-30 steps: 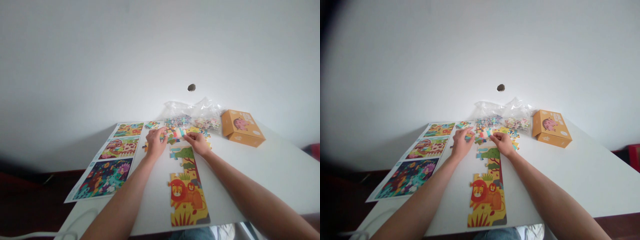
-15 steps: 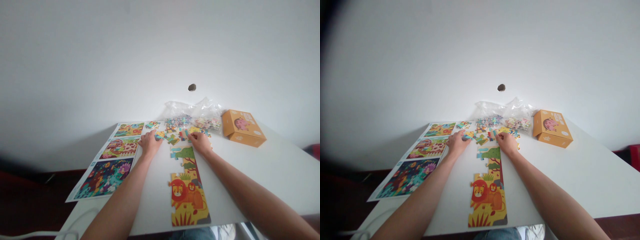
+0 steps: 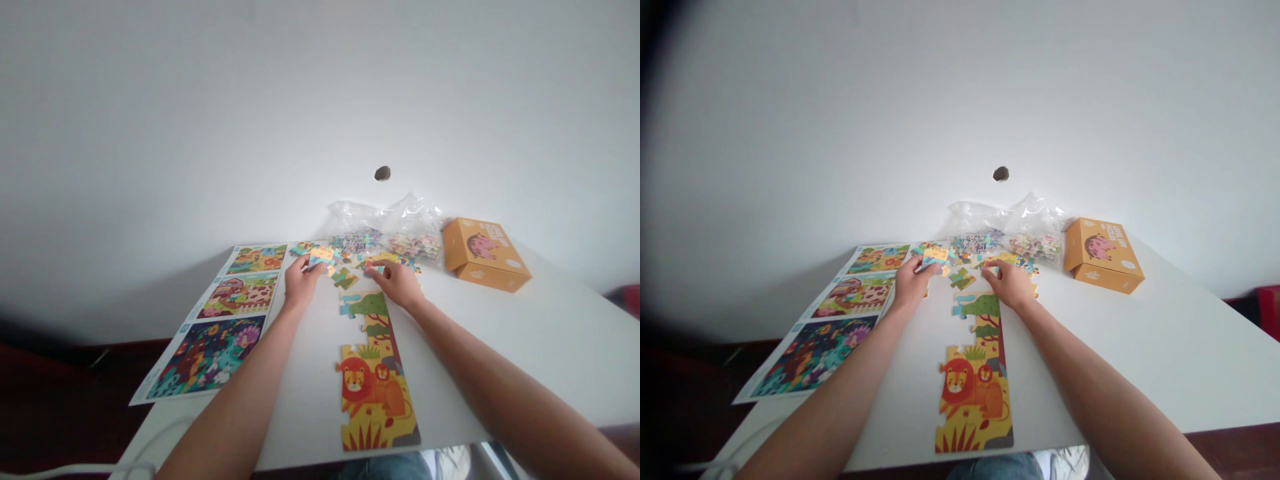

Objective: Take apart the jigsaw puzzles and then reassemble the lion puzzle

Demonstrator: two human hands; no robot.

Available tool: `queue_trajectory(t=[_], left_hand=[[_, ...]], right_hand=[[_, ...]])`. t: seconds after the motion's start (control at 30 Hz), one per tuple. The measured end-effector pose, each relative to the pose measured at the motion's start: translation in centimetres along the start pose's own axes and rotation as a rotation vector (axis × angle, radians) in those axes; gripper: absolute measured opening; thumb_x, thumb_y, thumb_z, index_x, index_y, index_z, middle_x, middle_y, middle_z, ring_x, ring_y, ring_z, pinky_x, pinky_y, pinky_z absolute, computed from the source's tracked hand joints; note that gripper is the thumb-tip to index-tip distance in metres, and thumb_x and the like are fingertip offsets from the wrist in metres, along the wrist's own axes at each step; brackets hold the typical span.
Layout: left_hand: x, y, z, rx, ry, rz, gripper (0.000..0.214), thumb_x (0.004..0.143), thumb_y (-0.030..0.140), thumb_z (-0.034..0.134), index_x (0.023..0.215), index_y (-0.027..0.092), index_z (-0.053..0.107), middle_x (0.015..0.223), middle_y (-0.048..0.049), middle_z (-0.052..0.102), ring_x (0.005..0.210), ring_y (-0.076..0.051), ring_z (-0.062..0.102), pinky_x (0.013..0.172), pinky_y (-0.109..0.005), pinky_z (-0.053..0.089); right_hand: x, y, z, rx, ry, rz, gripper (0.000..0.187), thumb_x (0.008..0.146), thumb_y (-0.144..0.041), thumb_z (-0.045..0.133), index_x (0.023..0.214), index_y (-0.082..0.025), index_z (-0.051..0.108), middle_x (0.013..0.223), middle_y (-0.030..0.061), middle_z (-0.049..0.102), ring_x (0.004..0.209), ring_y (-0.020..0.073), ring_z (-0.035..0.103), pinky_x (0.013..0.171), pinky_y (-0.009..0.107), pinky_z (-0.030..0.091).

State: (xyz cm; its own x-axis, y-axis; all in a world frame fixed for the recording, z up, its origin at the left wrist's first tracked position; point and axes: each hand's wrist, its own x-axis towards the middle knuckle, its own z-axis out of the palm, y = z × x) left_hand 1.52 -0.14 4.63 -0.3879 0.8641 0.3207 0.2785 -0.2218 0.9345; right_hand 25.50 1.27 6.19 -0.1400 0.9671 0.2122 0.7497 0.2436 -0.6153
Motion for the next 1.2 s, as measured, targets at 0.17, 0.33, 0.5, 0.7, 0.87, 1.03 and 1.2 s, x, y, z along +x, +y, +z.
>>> queue_trajectory(t=[0.17,0.33,0.5,0.7,0.87,1.03,1.2], left_hand=[[-1.6,1.5,1.1,-0.203,-0.296,-0.045,0.031,0.07,0.037,0.075,0.092,0.017,0.068,0.091,-0.0038,0.072,0.084,-0.021,0.067,0.078,-0.032,0.054],[-2.1,1.6,1.3,-0.27,-0.374,-0.085,0.031,0.072,0.04,0.075,0.09,0.017,0.066,0.088,-0.0041,0.072,0.078,-0.021,0.069,0.077,-0.035,0.055],[-1.6,1.3,1.3,-0.409,-0.249,-0.142,0.035,0.069,0.045,0.078,0.077,0.017,0.058,0.079,-0.0013,0.068,0.07,-0.018,0.067,0.078,-0.04,0.058],[-1.4,1.3,1.2,-0.479,-0.21,-0.169,0.038,0.068,0.046,0.079,0.076,0.017,0.055,0.074,0.0012,0.064,0.07,-0.018,0.067,0.079,-0.04,0.058],[-1.7,1.2,1.3,-0.438,-0.362,-0.195,0.035,0.074,0.048,0.074,0.082,0.017,0.061,0.081,-0.0029,0.07,0.074,-0.02,0.069,0.074,-0.035,0.057],[-1.3,0.2,1.1,-0.166,-0.25,-0.093,0.034,0.079,0.049,0.066,0.088,0.016,0.067,0.086,-0.0045,0.072,0.078,-0.021,0.069,0.072,-0.03,0.054],[-0.3,-1.5,0.3,0.312,-0.141,0.02,0.03,0.084,0.036,0.061,0.106,0.017,0.069,0.098,-0.0083,0.075,0.091,-0.024,0.07,0.08,-0.031,0.053]], right_hand=[[-0.6,-0.5,1.0,0.352,-0.117,-0.171,0.042,0.088,-0.055,0.052,0.093,-0.017,0.071,0.053,-0.0063,0.035,0.05,0.01,0.033,0.051,0.024,0.025],[-0.5,-0.2,1.2,0.534,-0.125,-0.116,0.039,0.084,-0.054,0.057,0.077,-0.016,0.063,0.055,-0.0066,0.032,0.052,0.0092,0.026,0.05,0.025,0.02],[-0.2,0.3,1.4,0.609,-0.108,-0.066,0.04,0.082,-0.056,0.06,0.075,-0.016,0.061,0.057,-0.0052,0.041,0.052,0.0093,0.029,0.051,0.025,0.023],[-0.1,0.7,1.4,0.588,-0.088,-0.081,0.039,0.083,-0.054,0.06,0.073,-0.016,0.061,0.057,-0.0045,0.043,0.052,0.0092,0.03,0.049,0.025,0.023],[-0.1,0.8,1.4,0.569,-0.057,-0.13,0.036,0.085,-0.051,0.059,0.072,-0.017,0.059,0.056,-0.0054,0.038,0.052,0.009,0.029,0.049,0.025,0.023],[0.1,1.2,1.7,0.464,0.014,-0.115,0.034,0.086,-0.048,0.057,0.072,-0.017,0.061,0.055,-0.0047,0.042,0.052,0.0097,0.035,0.05,0.024,0.026],[0.4,1.6,1.7,0.311,0.001,-0.091,0.029,0.089,-0.04,0.05,0.074,-0.018,0.064,0.06,-0.0013,0.059,0.056,0.0119,0.051,0.054,0.023,0.032]])
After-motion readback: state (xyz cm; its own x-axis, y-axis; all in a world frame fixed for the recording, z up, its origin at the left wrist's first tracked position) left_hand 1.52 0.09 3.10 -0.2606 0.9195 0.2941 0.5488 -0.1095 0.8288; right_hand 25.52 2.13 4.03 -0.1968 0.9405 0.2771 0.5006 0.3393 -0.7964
